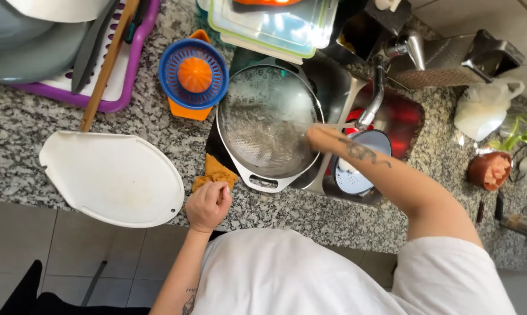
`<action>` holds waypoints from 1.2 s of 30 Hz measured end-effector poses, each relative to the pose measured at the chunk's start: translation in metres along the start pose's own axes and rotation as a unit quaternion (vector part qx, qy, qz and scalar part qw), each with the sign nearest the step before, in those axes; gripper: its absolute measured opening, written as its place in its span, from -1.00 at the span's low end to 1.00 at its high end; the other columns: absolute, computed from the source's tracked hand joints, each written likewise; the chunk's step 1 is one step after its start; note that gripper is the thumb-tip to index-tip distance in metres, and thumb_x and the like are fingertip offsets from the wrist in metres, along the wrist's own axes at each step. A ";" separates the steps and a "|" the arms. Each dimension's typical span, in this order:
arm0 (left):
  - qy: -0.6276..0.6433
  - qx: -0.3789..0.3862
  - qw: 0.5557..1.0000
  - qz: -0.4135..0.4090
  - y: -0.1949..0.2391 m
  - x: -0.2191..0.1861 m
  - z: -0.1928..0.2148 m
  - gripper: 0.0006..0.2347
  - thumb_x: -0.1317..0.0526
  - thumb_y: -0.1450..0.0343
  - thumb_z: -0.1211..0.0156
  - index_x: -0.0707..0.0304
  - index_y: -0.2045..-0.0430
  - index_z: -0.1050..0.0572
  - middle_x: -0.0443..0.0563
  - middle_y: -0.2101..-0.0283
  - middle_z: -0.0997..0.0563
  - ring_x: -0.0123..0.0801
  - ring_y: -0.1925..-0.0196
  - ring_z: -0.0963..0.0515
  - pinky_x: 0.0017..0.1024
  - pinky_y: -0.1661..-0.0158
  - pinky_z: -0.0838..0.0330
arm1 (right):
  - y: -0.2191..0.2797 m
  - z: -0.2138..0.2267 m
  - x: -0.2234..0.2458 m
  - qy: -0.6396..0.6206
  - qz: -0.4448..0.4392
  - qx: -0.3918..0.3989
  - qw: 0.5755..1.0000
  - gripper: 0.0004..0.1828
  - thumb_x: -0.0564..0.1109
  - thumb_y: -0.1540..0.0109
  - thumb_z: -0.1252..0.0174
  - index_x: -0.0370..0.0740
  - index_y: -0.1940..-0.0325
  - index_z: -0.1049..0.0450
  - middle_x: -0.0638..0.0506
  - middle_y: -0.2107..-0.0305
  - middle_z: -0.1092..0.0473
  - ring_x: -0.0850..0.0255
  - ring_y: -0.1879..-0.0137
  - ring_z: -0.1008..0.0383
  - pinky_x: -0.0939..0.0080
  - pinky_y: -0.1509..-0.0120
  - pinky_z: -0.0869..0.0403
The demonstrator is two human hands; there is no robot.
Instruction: The person removes a pan from the stove and carries it to the sink. They scrub the pan with a steel wool pad under running water, rinse it, and place it back on the stove. The person then cleans the sink drain and washes their hands.
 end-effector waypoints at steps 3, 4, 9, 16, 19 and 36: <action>0.009 0.004 1.000 -0.003 0.003 -0.007 0.003 -0.91 0.15 -0.37 0.02 0.07 0.42 -0.41 -0.26 0.69 -0.18 -0.48 0.71 -0.33 -0.61 0.63 -0.34 | 0.005 0.023 -0.052 0.037 -0.198 -0.255 0.946 -0.71 0.06 -0.20 0.02 -0.11 0.48 -0.46 0.08 0.64 -0.37 0.21 0.44 -0.47 0.23 0.40 -0.45; 0.008 0.007 1.000 0.003 0.007 -0.008 0.003 -0.92 0.15 -0.37 0.00 0.07 0.42 -0.42 -0.25 0.69 -0.20 -0.46 0.70 -0.35 -0.60 0.62 -0.35 | 0.017 0.030 -0.034 0.080 -0.147 -0.229 0.959 -0.77 -0.02 -0.17 0.00 -0.09 0.50 -0.48 0.06 0.61 -0.41 0.23 0.42 -0.49 0.28 0.38 -0.45; 0.026 0.007 0.999 0.017 0.004 -0.001 0.000 -0.94 0.19 -0.36 -0.02 0.08 0.43 -0.43 -0.23 0.71 -0.21 -0.44 0.71 -0.36 -0.59 0.61 -0.37 | 0.013 0.021 0.017 -0.053 0.051 0.009 0.997 -0.81 -0.19 -0.01 -0.10 0.08 0.62 -0.54 0.13 0.61 -0.48 0.17 0.39 -0.53 0.21 0.24 -0.50; 0.016 0.014 0.999 0.023 -0.003 -0.001 0.005 -0.95 0.21 -0.36 -0.01 0.09 0.45 -0.41 -0.23 0.72 -0.21 -0.44 0.73 -0.34 -0.60 0.64 -0.34 | 0.023 0.043 0.022 0.001 0.020 -0.062 0.998 -0.78 -0.15 -0.10 -0.01 0.02 0.55 -0.54 0.01 0.60 -0.47 0.05 0.38 -0.53 0.10 0.27 -0.51; 0.031 0.021 0.999 0.025 0.004 -0.003 0.002 -0.95 0.20 -0.36 -0.02 0.09 0.45 -0.41 -0.22 0.71 -0.23 -0.44 0.72 -0.35 -0.60 0.64 -0.35 | 0.009 0.031 -0.002 0.070 0.087 -0.096 0.989 -0.76 -0.18 -0.07 -0.04 0.02 0.62 -0.56 0.02 0.65 -0.46 0.06 0.41 -0.52 0.11 0.30 -0.50; 0.013 0.015 1.000 0.007 0.002 -0.004 0.002 -0.92 0.17 -0.40 0.05 0.09 0.45 -0.37 -0.21 0.68 -0.20 -0.50 0.72 -0.33 -0.67 0.61 -0.35 | 0.012 0.055 0.011 0.177 -0.008 -0.263 0.948 -0.89 -0.18 0.01 -0.10 -0.12 0.62 -0.52 0.03 0.66 -0.38 0.11 0.36 -0.39 0.14 0.36 -0.38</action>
Point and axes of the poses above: each hand's wrist, its own y-axis away from the middle knuckle, its own z-axis out of the back of the hand, x = y × z, the point moved 7 cm from there along -y, towards the middle knuckle
